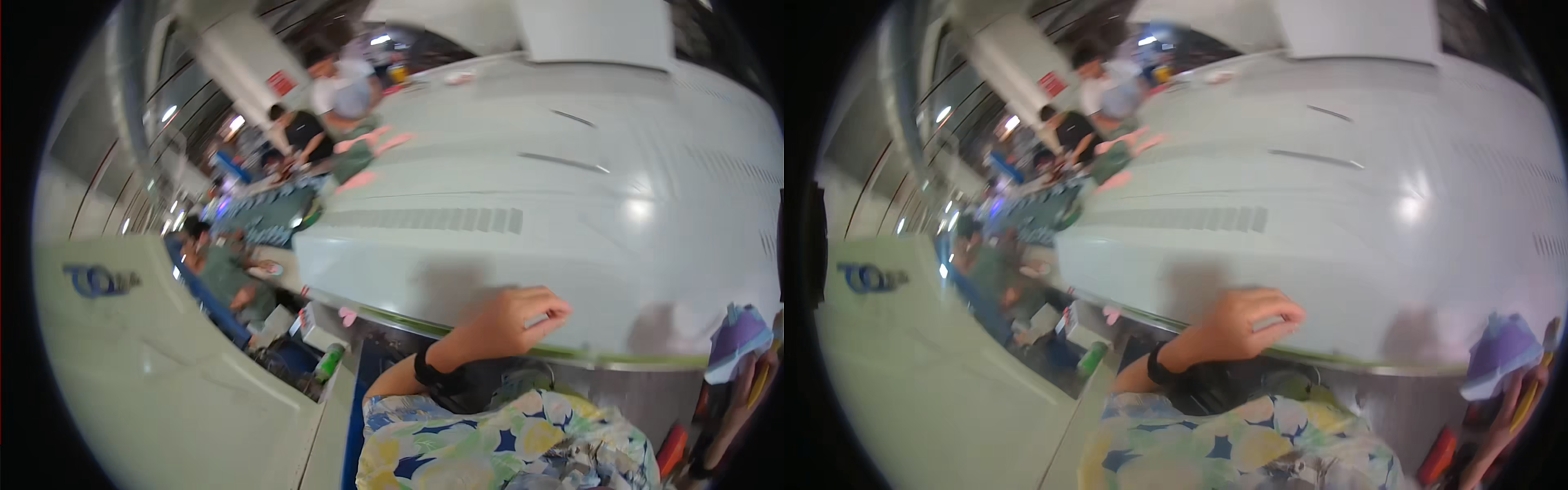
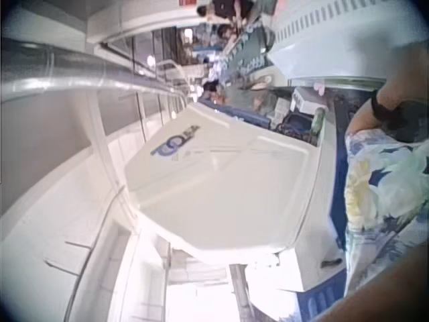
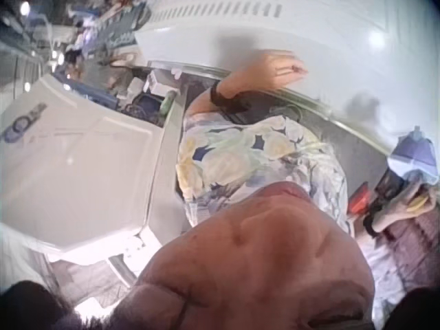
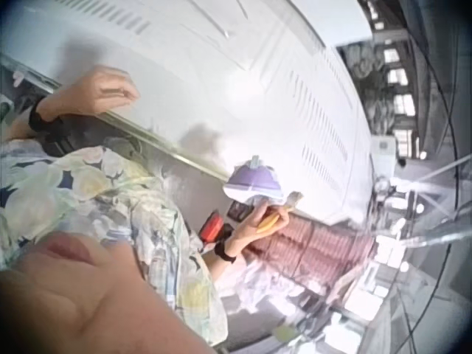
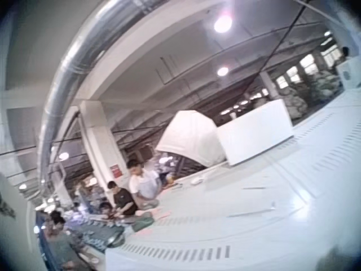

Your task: Applying adhesive to shoe components using a brush on a manufacturing assembly line.

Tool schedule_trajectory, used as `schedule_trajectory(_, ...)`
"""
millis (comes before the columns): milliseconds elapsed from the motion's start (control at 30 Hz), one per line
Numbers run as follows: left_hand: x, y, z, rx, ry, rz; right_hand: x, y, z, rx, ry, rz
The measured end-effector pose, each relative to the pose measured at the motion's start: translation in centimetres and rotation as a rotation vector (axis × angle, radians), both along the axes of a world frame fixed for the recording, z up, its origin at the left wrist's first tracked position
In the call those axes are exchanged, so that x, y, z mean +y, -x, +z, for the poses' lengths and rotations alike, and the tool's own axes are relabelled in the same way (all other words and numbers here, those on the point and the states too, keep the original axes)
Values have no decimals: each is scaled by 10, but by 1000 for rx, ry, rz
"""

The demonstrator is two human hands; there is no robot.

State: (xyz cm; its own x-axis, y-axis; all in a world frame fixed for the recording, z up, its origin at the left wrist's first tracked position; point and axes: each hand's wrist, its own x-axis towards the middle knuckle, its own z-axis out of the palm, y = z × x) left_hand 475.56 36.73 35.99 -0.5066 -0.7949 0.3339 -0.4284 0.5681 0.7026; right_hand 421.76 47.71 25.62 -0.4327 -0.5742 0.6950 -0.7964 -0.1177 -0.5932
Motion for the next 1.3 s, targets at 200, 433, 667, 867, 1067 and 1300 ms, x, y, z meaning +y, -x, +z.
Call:
schedule_trajectory(200,49,244,-47,-1,-337,-726,137,38,6,-340,42,-337)
schedule_trajectory(433,78,486,-113,-64,-1025,-1140,270,71,0,-445,23,-788)
schedule_trajectory(667,78,627,-155,-208,-1250,-1352,232,62,-43,-614,74,-981)
schedule_trajectory(867,79,697,-159,-578,-1299,-1628,224,61,-53,-789,128,-1128)
schedule_trajectory(1067,125,755,-168,-787,-1195,-1881,238,60,-72,-713,205,-1403)
schedule_trajectory(1300,244,772,-191,-999,-1103,-1818,300,28,-70,-942,352,-1463)
